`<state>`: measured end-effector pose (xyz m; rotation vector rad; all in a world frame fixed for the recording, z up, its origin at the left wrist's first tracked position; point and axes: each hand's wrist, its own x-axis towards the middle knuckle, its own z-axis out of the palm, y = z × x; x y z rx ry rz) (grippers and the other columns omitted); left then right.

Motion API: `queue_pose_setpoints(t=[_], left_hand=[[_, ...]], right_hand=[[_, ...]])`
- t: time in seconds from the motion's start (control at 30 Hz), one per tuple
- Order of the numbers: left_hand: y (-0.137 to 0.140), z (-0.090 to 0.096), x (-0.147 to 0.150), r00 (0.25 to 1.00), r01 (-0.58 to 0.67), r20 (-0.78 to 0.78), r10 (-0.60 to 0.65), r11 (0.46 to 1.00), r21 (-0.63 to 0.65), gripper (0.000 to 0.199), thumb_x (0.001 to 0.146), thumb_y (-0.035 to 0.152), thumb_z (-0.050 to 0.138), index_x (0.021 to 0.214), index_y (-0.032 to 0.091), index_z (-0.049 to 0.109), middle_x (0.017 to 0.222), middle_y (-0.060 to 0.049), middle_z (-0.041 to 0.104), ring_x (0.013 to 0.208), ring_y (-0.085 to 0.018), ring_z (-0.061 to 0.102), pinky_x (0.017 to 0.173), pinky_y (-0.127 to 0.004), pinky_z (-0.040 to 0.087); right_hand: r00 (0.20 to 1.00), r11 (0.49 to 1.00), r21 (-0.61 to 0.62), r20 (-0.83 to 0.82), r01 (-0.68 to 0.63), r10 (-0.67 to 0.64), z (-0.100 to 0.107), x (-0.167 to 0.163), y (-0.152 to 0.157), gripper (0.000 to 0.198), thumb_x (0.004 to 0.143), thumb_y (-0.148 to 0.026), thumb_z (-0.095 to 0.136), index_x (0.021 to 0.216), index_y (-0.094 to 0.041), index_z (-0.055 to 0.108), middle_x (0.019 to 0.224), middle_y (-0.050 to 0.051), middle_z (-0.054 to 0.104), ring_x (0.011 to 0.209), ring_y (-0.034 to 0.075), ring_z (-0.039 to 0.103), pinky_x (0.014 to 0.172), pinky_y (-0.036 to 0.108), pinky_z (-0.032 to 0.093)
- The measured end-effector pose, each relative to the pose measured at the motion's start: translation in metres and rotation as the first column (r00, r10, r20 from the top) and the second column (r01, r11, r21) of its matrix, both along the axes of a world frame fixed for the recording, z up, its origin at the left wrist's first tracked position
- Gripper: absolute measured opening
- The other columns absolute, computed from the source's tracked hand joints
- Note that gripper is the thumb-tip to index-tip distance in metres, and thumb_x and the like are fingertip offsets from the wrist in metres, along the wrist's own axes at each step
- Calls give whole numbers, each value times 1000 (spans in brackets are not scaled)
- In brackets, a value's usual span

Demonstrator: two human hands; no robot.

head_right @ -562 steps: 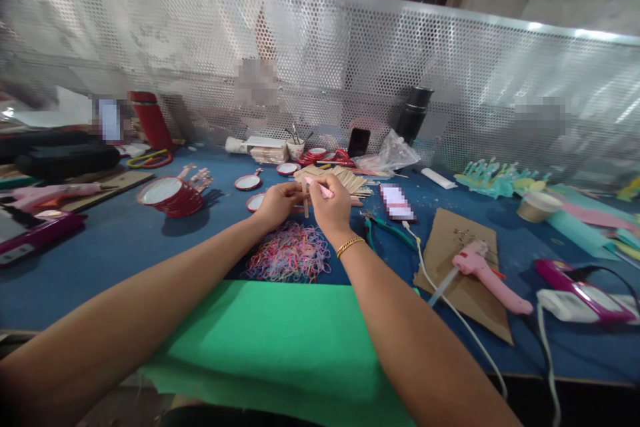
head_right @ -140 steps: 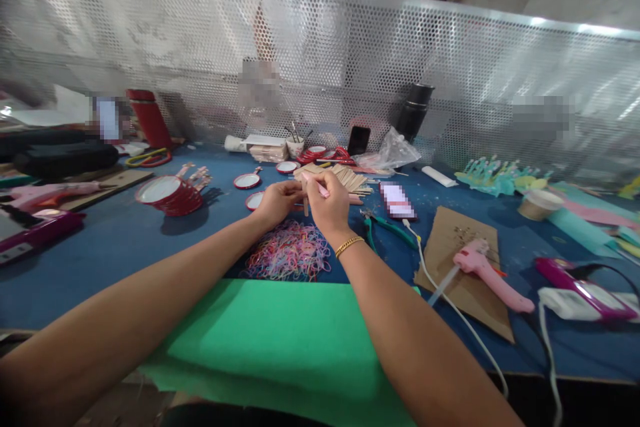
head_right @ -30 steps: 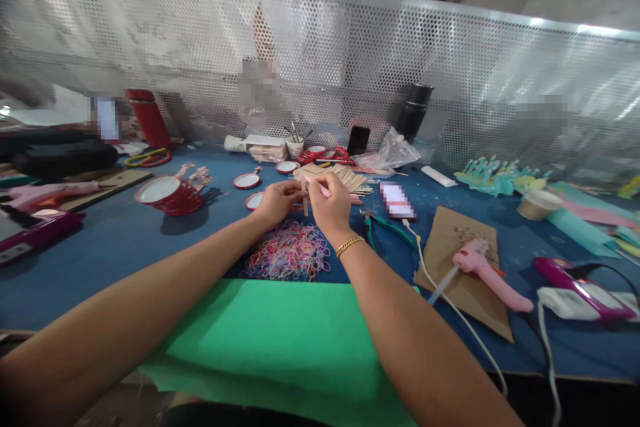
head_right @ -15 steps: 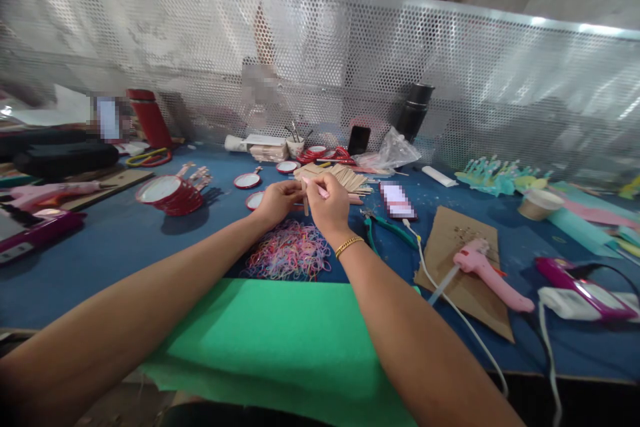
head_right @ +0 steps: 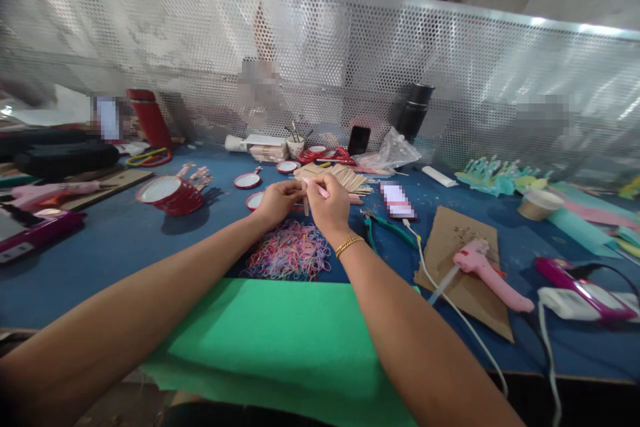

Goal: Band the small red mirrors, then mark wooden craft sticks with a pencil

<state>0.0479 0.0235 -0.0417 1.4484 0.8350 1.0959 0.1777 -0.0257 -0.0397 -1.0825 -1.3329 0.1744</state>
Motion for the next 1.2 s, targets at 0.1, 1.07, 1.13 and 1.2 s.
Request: queue_pose_setpoints(t=[0.1, 1.07, 1.13, 1.2], left_hand=[[1, 0, 0, 1000, -4, -17, 4, 1000, 2, 31, 58, 38, 84, 69, 16, 65, 71, -3, 69, 69, -19, 67, 58, -29, 54], [-3, 3, 0, 1000, 2, -18, -2, 1000, 12, 33, 56, 39, 84, 70, 16, 64, 68, 0, 66, 63, -15, 63, 55, -26, 52], [-3, 3, -1, 1000, 5, -17, -5, 1000, 10, 32, 57, 38, 84, 71, 16, 65, 68, -1, 66, 64, -16, 63, 57, -27, 52], [-2, 3, -1, 1000, 5, -19, -5, 1000, 4, 31, 59, 37, 83, 73, 16, 65, 70, -1, 67, 66, -17, 65, 58, -29, 53]], right_hand=[[999, 1000, -12, -31, 9, -10, -3, 2, 3, 14, 85, -34, 58, 79, -23, 64, 79, 2, 69, 78, 21, 63, 73, 32, 49], [999, 1000, 12, 28, 19, -19, 4, -2, -6, 16, 86, -34, 59, 75, -23, 63, 76, 1, 68, 76, 20, 63, 74, 32, 48], [999, 1000, 3, 33, 20, -20, 3, -1, -5, 16, 86, -34, 59, 75, -22, 63, 76, 1, 68, 76, 20, 63, 74, 32, 48], [999, 1000, -3, 30, 28, -28, 2, 0, -3, 15, 86, -33, 59, 77, -22, 64, 77, 2, 69, 77, 20, 63, 74, 32, 48]])
